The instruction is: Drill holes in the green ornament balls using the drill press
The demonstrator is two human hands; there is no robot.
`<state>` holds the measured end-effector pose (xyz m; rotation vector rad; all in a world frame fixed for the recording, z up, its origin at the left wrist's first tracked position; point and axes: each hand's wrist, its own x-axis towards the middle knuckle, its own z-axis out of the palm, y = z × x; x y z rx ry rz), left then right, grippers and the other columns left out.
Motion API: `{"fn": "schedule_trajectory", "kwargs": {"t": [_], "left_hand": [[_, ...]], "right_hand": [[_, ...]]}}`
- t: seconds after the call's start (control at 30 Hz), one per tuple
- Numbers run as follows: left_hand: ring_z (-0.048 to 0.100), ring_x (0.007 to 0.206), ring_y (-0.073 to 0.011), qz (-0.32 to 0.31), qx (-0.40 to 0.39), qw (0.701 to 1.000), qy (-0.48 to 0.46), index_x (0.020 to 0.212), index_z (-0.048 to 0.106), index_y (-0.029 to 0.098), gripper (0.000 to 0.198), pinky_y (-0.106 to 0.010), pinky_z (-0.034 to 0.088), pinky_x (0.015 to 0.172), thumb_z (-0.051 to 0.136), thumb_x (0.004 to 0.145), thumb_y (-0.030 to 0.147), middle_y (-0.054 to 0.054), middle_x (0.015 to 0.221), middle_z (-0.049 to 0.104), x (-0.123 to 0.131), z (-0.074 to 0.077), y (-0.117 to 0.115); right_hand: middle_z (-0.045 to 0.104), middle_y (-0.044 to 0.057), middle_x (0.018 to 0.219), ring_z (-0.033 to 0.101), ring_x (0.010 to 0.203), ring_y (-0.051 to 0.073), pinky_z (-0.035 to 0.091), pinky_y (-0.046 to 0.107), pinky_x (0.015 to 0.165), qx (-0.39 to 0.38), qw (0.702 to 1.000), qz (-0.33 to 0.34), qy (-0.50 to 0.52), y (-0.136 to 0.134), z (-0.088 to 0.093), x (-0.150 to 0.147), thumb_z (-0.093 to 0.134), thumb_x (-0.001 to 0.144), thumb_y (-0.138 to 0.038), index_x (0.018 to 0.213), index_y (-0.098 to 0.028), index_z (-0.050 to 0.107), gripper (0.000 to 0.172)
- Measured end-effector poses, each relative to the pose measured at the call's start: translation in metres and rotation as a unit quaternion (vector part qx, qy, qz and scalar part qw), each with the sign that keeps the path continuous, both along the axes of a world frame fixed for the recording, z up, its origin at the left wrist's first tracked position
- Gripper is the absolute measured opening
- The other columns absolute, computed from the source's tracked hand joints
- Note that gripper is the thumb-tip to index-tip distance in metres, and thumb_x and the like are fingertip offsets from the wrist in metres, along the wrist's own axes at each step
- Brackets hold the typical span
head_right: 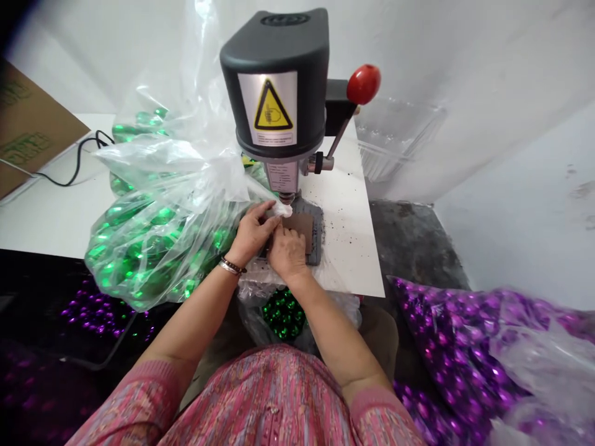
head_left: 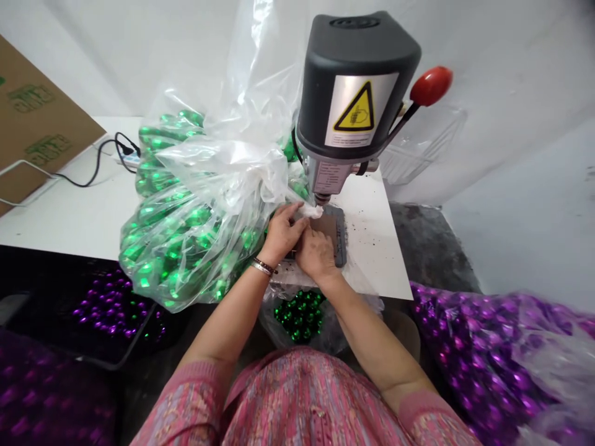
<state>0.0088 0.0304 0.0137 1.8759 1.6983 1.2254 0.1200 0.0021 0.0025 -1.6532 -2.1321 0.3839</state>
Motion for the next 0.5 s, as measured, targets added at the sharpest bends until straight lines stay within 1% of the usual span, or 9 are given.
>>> {"fn": "schedule_trajectory", "kwargs": {"t": [0.07,0.13,0.2,0.3,0.37,0.43,0.5], "left_hand": [[0.068,0.099,-0.0191,-0.001,0.026,0.999,0.032,0.112,0.072,0.015,0.03,-0.033,0.054,0.096,0.066,0.083,0.017,-0.011,0.114,0.072,0.003,0.0,0.005],[0.067,0.101,-0.019,-0.012,0.045,0.997,0.063,0.104,0.074,0.015,0.023,-0.032,0.052,0.098,0.062,0.085,0.015,-0.011,0.11,0.073,0.007,0.001,0.01],[0.068,0.1,-0.0191,-0.02,0.044,0.996,0.078,0.096,0.075,0.016,0.02,-0.032,0.052,0.096,0.057,0.087,0.013,-0.01,0.104,0.075,0.012,0.004,0.015],[0.068,0.091,-0.0193,-0.017,-0.002,0.998,0.057,0.085,0.073,0.016,0.02,-0.031,0.053,0.088,0.054,0.087,0.01,-0.008,0.091,0.075,0.018,0.013,0.026],[0.067,0.085,-0.0188,-0.024,-0.051,0.998,0.027,0.082,0.071,0.016,0.018,-0.028,0.053,0.08,0.055,0.085,0.007,-0.005,0.082,0.073,0.02,0.021,0.037],[0.066,0.081,-0.018,-0.045,-0.097,0.994,0.005,0.082,0.069,0.014,0.015,-0.025,0.052,0.074,0.057,0.08,0.005,-0.005,0.077,0.071,0.021,0.028,0.048],[0.066,0.08,-0.0179,-0.078,-0.123,0.989,0.0,0.082,0.068,0.014,0.015,-0.023,0.051,0.072,0.059,0.077,0.003,-0.005,0.076,0.07,0.02,0.034,0.056]], "right_hand": [[0.069,0.021,0.103,0.062,0.097,0.029,0.047,0.044,0.088,0.0,1.0,0.012,0.019,0.001,-0.004,0.005,0.042,0.093,-0.029,0.134,-0.005,0.056,0.05],[0.07,0.019,0.104,0.062,0.099,0.029,0.049,0.045,0.09,0.008,0.998,0.034,0.049,0.005,-0.007,0.015,0.044,0.093,-0.032,0.134,-0.008,0.057,0.049],[0.07,0.016,0.11,0.063,0.104,0.026,0.05,0.042,0.095,0.023,0.994,0.055,0.087,0.01,-0.01,0.03,0.046,0.093,-0.033,0.132,-0.013,0.06,0.046],[0.068,0.012,0.117,0.062,0.109,0.021,0.051,0.04,0.101,0.051,0.986,0.052,0.149,0.027,-0.012,0.054,0.039,0.097,-0.035,0.125,-0.02,0.065,0.04],[0.068,0.01,0.115,0.063,0.104,0.019,0.052,0.04,0.098,0.065,0.98,0.049,0.181,0.044,-0.011,0.066,0.037,0.098,-0.036,0.128,-0.022,0.062,0.041],[0.069,0.007,0.109,0.064,0.094,0.016,0.054,0.036,0.091,0.063,0.974,0.085,0.2,0.062,-0.009,0.074,0.047,0.095,-0.038,0.134,-0.025,0.058,0.043],[0.07,0.004,0.102,0.064,0.088,0.013,0.055,0.031,0.085,0.055,0.967,0.133,0.209,0.077,-0.008,0.077,0.055,0.091,-0.039,0.129,-0.026,0.062,0.041]]}}
